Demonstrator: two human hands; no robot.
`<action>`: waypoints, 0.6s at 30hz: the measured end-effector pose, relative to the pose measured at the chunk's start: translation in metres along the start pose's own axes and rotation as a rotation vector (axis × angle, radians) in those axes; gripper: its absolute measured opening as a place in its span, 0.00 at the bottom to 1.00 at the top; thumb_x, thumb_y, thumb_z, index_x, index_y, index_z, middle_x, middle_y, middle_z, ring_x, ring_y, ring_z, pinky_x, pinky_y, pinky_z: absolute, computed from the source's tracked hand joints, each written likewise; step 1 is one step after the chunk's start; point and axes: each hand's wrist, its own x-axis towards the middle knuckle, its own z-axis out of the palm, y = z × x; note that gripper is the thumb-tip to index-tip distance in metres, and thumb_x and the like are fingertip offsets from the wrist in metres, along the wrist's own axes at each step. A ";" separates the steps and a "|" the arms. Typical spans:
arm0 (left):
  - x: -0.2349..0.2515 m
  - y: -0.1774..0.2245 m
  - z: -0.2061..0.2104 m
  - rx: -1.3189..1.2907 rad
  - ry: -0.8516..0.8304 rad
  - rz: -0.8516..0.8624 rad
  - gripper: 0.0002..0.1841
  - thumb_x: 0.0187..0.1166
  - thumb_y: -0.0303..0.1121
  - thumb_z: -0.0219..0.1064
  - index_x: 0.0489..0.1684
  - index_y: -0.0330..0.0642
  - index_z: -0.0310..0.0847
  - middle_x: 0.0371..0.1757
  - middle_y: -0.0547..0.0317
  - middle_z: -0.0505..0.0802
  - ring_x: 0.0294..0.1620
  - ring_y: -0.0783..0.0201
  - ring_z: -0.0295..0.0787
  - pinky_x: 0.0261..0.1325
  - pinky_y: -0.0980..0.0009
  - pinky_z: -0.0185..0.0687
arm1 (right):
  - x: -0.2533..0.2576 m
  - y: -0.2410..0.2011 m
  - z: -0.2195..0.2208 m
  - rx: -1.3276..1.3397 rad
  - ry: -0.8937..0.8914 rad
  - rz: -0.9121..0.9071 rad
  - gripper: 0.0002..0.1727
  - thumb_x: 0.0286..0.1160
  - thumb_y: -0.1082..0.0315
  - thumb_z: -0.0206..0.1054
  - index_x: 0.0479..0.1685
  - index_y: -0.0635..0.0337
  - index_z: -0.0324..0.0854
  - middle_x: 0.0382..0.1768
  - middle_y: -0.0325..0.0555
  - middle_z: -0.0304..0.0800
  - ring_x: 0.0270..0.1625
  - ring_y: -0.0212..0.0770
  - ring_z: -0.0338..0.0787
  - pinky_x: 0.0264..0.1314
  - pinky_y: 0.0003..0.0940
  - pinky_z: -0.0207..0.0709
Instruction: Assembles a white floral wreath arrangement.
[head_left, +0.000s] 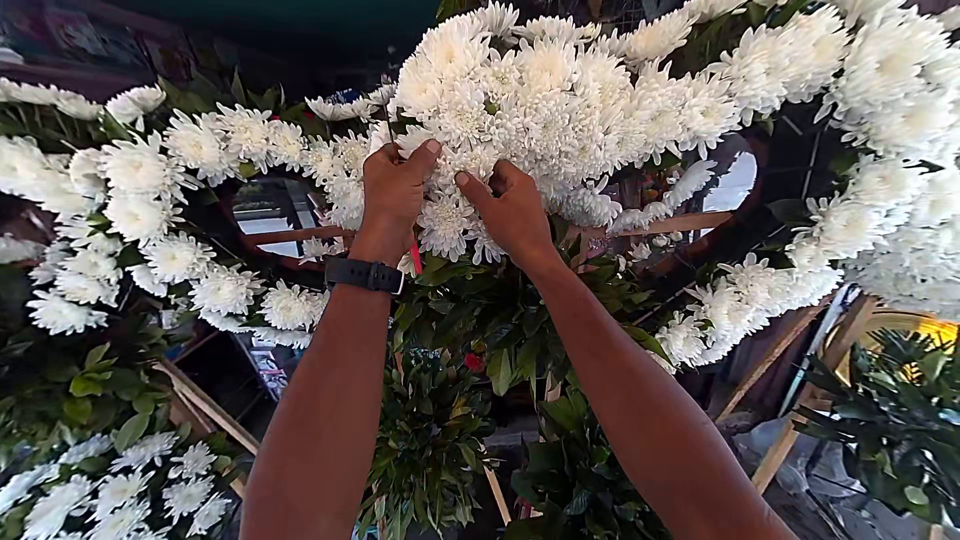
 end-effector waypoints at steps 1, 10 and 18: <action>0.001 -0.002 0.001 -0.015 -0.004 0.009 0.14 0.80 0.40 0.72 0.51 0.41 0.80 0.39 0.60 0.88 0.38 0.69 0.88 0.46 0.69 0.88 | 0.000 0.001 0.002 0.001 0.006 -0.001 0.23 0.78 0.46 0.71 0.49 0.59 0.79 0.36 0.47 0.89 0.39 0.42 0.88 0.43 0.47 0.81; -0.007 -0.011 0.019 -0.115 0.097 0.163 0.09 0.76 0.32 0.75 0.31 0.44 0.79 0.26 0.67 0.85 0.28 0.74 0.84 0.38 0.74 0.84 | 0.000 0.001 0.010 0.014 0.070 -0.013 0.19 0.78 0.50 0.72 0.47 0.57 0.79 0.37 0.46 0.88 0.39 0.42 0.87 0.42 0.47 0.80; -0.007 -0.017 0.022 -0.128 0.121 0.220 0.10 0.76 0.30 0.74 0.27 0.46 0.77 0.22 0.70 0.83 0.24 0.76 0.81 0.33 0.77 0.81 | 0.002 0.002 0.010 0.002 0.071 0.001 0.18 0.78 0.50 0.72 0.48 0.55 0.80 0.40 0.44 0.91 0.43 0.42 0.90 0.44 0.50 0.82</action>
